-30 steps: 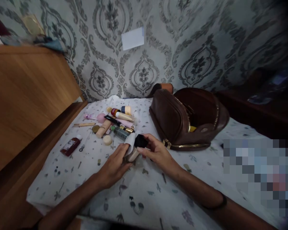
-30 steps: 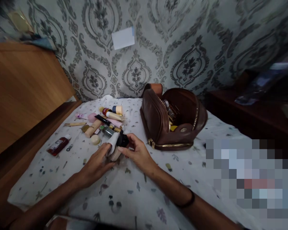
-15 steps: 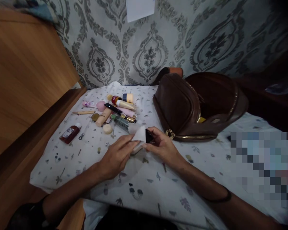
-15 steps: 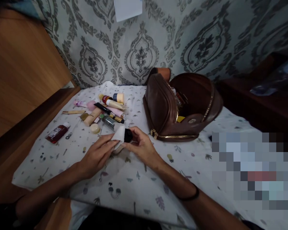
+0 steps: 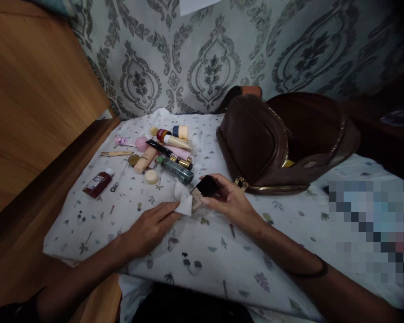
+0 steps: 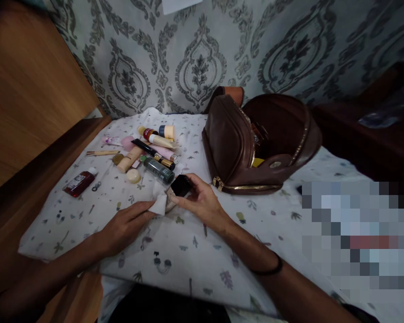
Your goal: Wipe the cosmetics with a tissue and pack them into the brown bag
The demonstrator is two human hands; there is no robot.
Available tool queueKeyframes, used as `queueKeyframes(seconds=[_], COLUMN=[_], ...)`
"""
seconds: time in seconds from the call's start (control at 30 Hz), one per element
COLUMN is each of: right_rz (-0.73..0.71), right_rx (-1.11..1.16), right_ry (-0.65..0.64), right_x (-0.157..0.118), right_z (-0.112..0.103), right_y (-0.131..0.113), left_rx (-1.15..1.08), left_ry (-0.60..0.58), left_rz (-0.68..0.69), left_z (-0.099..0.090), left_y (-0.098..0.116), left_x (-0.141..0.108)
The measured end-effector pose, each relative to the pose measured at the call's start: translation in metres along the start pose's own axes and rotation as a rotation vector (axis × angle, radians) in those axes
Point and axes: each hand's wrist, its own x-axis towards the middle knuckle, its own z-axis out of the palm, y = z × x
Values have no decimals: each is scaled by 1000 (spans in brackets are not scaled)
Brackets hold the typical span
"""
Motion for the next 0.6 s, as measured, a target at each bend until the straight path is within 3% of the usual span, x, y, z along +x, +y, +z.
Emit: queueKeyframes(seconds=[0.37,0.6], right_rz=[3,4], right_rx=[21,50], right_ry=[-54,-59], right_x=[-3,-1], right_z=[-1,-4], right_y=[-4,-1], left_rx=[-50,4], left_ry=[82,40], left_rz=[-96,-123], left_z=[-1,5], left_y=[18,12], left_x=[40,18])
